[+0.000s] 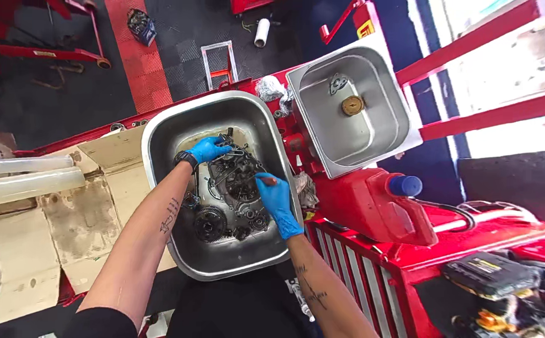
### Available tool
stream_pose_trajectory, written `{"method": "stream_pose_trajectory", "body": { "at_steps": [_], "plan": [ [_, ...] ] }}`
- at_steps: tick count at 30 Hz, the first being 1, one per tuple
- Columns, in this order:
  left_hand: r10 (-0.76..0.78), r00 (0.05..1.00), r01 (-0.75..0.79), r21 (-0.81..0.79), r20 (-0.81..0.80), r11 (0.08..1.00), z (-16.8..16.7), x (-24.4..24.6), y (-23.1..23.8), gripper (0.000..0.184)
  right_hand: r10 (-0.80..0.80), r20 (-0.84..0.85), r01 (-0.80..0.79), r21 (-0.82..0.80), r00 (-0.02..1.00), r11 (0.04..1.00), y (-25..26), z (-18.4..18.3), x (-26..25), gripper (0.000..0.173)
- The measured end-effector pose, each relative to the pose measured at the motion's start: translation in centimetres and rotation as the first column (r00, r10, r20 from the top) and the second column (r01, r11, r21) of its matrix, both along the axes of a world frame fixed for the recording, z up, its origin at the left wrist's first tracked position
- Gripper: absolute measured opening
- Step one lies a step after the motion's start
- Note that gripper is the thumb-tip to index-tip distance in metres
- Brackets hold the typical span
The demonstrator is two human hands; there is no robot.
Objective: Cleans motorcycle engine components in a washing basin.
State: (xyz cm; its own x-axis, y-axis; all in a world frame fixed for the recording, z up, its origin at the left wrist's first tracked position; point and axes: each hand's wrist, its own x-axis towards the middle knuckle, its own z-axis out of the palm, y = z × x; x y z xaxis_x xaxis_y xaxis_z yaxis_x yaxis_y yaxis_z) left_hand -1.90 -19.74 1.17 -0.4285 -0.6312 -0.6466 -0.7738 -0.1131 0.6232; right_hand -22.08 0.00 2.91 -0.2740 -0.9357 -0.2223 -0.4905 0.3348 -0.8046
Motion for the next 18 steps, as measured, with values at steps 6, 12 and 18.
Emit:
{"method": "stream_pose_trajectory", "body": {
  "at_steps": [6,12,18],
  "plan": [
    [0.01,0.998,-0.011,0.009,0.056,1.0,0.8,1.6,2.9,0.065,0.079,0.14,-0.076,-0.024,0.987,0.997,0.1,0.2,-0.1,0.021],
    [0.199,0.976,-0.193,-0.07,0.086,0.979,3.5,3.9,6.8,0.072,0.101,0.161,-0.085,-0.102,0.982,0.991,1.3,0.1,-0.5,0.02],
    [0.399,0.9,-0.353,-0.243,0.177,0.904,6.5,6.9,8.3,0.075,0.034,0.235,-0.007,-0.114,0.971,0.993,2.2,-1.0,0.0,0.02]
  ]
}}
